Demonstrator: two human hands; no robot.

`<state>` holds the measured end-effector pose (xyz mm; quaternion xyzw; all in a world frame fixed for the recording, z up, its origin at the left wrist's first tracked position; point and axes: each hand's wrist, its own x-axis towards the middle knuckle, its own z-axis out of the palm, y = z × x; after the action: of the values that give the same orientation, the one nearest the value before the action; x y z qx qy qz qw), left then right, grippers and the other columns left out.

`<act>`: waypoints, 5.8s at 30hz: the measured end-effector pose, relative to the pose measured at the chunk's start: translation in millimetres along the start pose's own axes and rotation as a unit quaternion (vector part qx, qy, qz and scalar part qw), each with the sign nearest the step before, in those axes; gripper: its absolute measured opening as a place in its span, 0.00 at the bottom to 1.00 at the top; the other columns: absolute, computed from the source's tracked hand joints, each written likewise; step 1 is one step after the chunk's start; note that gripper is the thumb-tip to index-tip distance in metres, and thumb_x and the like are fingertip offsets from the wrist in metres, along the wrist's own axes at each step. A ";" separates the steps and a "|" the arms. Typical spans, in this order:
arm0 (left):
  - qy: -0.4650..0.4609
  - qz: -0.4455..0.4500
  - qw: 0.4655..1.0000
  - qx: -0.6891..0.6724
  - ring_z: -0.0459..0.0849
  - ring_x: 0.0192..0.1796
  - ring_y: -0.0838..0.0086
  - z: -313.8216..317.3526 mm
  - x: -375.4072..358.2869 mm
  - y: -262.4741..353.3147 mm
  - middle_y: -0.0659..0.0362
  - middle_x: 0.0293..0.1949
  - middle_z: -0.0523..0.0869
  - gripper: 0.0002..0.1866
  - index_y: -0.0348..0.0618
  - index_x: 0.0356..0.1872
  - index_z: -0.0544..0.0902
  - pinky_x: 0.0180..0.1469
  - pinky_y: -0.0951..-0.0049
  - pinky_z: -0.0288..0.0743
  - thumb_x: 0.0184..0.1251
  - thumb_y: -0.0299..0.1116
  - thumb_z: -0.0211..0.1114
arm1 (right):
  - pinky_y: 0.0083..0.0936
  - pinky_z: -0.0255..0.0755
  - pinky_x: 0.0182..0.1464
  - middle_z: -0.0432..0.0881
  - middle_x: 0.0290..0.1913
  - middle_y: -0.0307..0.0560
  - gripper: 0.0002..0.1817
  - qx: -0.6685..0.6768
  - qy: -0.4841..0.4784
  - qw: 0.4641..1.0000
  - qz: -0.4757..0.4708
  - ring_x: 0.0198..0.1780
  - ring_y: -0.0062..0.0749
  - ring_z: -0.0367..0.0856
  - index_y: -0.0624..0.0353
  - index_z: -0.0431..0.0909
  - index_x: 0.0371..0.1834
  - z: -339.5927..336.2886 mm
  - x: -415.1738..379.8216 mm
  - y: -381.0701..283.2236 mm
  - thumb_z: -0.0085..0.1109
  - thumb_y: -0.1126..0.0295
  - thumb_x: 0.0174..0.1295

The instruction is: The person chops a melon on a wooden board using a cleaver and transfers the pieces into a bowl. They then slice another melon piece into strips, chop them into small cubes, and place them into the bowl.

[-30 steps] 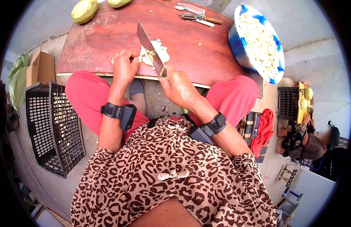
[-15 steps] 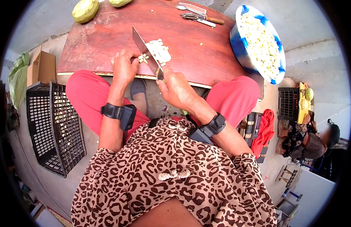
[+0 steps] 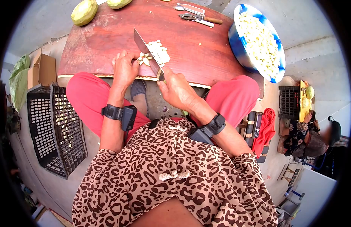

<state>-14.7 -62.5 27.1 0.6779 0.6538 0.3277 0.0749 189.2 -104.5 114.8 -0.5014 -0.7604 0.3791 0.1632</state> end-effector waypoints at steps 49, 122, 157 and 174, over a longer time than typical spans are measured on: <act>-0.108 -0.282 0.319 -0.899 0.70 0.69 0.49 -10.4 53.0 62.6 0.45 0.67 0.73 0.39 0.39 0.69 0.66 0.72 0.44 0.61 0.73 0.65 0.45 | 0.16 0.66 0.22 0.77 0.32 0.38 0.10 0.661 -0.105 0.741 0.052 0.20 0.15 0.69 0.56 0.70 0.44 -24.0 36.4 29.2 0.56 0.62 0.72; 0.014 -0.165 0.825 -0.541 0.82 0.41 0.80 14.0 70.8 45.8 0.55 0.44 0.87 0.15 0.34 0.53 0.78 0.43 0.81 0.77 0.65 0.18 0.65 | 0.18 0.67 0.25 0.78 0.30 0.42 0.11 0.393 0.070 0.893 0.210 0.22 0.19 0.71 0.65 0.72 0.50 -52.9 -21.6 46.3 0.56 0.71 0.69; 0.213 -0.118 0.874 -0.420 0.78 0.39 0.82 -70.7 83.1 22.1 0.64 0.37 0.83 0.08 0.37 0.43 0.84 0.44 0.80 0.73 0.65 0.24 0.70 | 0.46 0.72 0.37 0.79 0.30 0.65 0.16 0.160 -0.010 0.987 -0.031 0.35 0.61 0.80 0.69 0.70 0.43 5.5 -5.3 14.4 0.61 0.66 0.64; 0.112 -0.188 0.890 -0.400 0.77 0.32 0.85 -2.8 25.4 1.2 0.67 0.29 0.81 0.04 0.38 0.35 0.81 0.37 0.83 0.73 0.62 0.23 0.69 | 0.46 0.72 0.45 0.82 0.36 0.65 0.15 0.180 -0.024 0.980 0.084 0.42 0.62 0.81 0.64 0.74 0.50 -3.8 7.0 19.3 0.58 0.67 0.64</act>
<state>-16.9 -39.9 38.7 0.4134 0.5870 0.6150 0.3261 200.8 -92.7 102.0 -0.5165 -0.6384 0.5342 0.2006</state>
